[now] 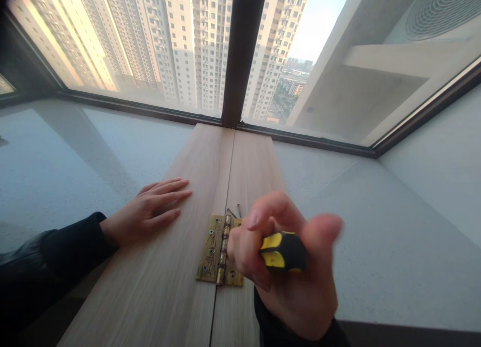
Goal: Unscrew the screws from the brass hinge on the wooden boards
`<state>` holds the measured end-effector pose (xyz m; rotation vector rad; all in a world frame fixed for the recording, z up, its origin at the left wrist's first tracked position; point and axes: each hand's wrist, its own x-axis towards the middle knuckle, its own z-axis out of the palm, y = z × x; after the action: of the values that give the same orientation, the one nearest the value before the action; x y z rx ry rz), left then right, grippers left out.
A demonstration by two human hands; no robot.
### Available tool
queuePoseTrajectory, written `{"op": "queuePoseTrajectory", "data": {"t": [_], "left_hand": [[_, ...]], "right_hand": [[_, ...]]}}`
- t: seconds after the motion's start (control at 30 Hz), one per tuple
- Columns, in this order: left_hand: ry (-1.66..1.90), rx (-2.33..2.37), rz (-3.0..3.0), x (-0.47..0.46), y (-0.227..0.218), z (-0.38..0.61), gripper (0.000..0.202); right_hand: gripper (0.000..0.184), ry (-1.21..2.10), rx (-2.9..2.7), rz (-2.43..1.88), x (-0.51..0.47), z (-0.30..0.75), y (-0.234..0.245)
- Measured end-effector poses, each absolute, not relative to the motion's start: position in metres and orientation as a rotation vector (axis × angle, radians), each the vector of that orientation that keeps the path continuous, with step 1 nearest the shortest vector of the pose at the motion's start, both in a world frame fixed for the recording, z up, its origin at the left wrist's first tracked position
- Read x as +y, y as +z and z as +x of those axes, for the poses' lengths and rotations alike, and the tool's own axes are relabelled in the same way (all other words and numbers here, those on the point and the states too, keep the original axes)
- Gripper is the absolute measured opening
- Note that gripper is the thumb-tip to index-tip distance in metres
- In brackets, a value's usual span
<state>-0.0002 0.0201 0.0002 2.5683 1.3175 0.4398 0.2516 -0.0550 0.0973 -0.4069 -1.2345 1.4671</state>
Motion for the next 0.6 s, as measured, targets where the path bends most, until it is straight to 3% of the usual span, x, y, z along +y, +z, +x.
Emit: {"op": "queuePoseTrajectory", "data": {"t": [0.2,0.4,0.6], "left_hand": [[0.459,1.324,2.559,0.021,0.000,0.001,0.047],[0.466,1.313,2.565,0.022,-0.002,0.001,0.046],[0.456,1.313,2.564,0.022,-0.001,0.000,0.046]], "right_hand": [[0.037,1.169,-1.271,-0.588,-0.061,0.262,0.094],[0.052,1.361,-1.241,-0.364,-0.056,0.259,0.096],[0.045,1.103,-1.126,-0.569,-0.055,0.255,0.096]]}}
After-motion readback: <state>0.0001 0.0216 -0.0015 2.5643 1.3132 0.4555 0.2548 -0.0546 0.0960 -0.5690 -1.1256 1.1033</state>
